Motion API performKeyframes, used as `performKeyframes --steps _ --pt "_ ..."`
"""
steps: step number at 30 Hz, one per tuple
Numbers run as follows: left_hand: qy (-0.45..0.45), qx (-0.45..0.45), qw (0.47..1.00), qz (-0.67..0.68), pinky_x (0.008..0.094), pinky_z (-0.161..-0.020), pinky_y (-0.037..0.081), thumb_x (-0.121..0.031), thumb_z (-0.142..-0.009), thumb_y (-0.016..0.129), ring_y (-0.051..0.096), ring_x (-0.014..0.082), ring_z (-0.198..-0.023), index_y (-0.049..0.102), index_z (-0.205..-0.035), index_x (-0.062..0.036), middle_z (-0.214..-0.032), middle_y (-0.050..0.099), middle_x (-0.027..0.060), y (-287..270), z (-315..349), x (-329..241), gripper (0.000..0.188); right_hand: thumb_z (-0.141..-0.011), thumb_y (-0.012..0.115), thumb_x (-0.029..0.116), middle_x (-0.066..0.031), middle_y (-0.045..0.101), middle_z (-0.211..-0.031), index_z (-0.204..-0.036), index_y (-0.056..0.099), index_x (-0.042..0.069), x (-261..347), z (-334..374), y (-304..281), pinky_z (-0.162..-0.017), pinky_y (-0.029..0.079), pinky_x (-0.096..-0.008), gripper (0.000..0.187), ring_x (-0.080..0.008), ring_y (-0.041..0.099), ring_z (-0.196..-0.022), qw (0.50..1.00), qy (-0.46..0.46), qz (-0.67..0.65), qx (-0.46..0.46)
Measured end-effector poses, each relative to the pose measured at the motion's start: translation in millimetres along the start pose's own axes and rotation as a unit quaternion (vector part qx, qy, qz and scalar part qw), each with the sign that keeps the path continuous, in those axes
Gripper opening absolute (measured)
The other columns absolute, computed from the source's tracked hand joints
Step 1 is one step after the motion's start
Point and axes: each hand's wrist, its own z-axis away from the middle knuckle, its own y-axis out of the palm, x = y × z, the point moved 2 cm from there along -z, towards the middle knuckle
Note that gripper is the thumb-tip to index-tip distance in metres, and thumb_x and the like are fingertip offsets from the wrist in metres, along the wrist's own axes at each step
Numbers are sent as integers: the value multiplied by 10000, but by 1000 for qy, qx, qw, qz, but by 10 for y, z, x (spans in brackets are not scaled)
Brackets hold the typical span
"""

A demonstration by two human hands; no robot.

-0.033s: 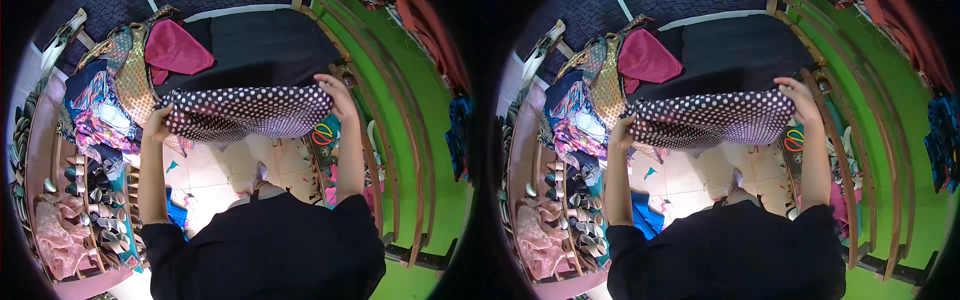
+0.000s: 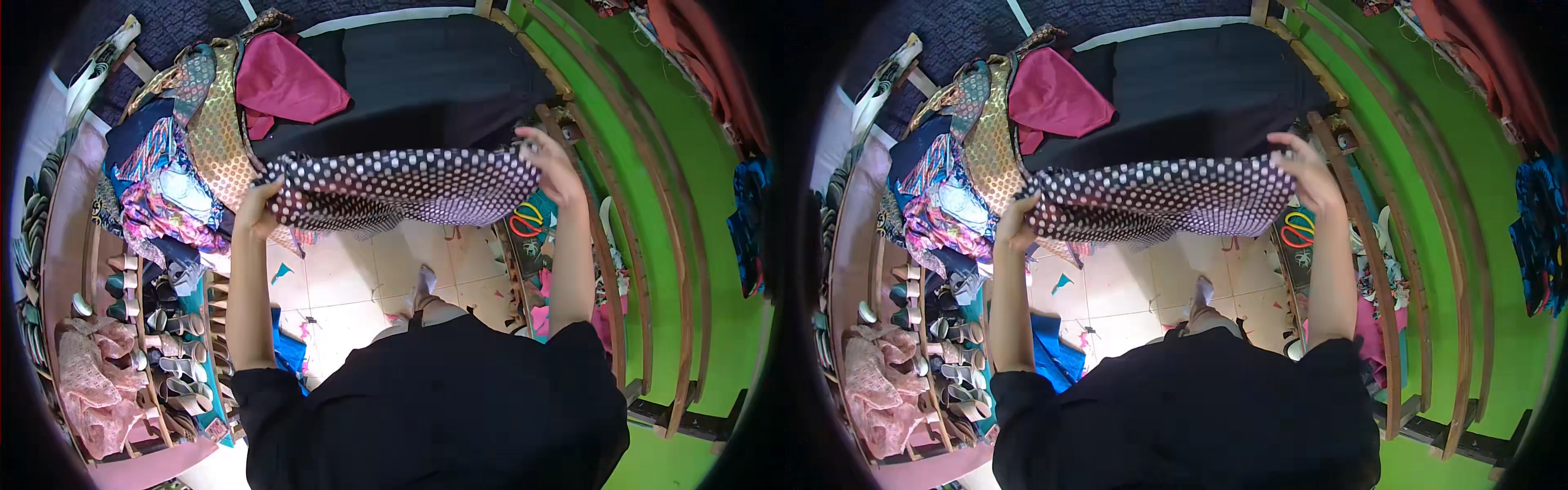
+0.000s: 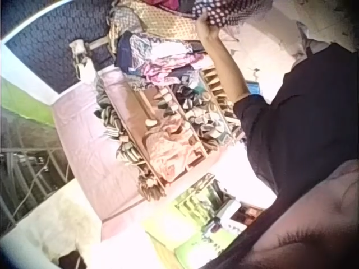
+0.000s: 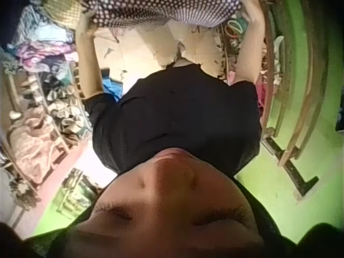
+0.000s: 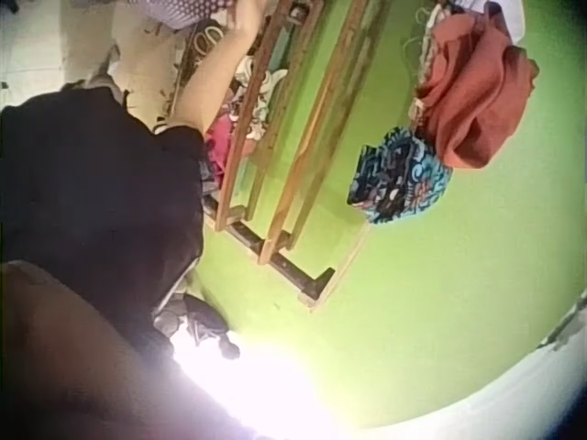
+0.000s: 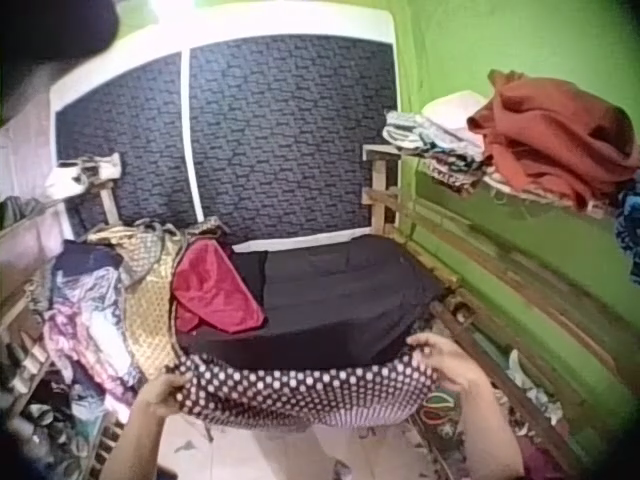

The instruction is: Folding different pieces of colorful and patterned fabrics in a workshop.

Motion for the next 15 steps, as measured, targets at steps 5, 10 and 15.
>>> performKeyframes --steps 5,10,15 --pt "-94 -17 995 41 371 -767 508 -10 -790 518 602 252 -859 463 -1072 95 -995 580 164 -328 50 338 306 -720 608 -24 17 505 -786 -1039 495 33 -264 302 -34 -535 406 -166 343 -48 504 -650 994 80 -5 71" --pt "8 5 998 60 345 -741 519 -13 -797 521 612 229 -810 504 -1018 61 -941 589 143 56 52 -47 234 -763 557 -52 17 530 -812 -926 514 37 -51 104 -76 -602 361 -154 190 -42 488 -688 987 -101 94 -82" --pt "98 68 989 91 318 -733 525 -18 -810 507 614 216 -808 512 -1000 71 -943 595 145 259 -107 -689 210 -852 488 -1 12 511 -832 -1026 498 31 568 -217 263 -625 344 -153 177 -23 443 -703 940 -274 89 -185"
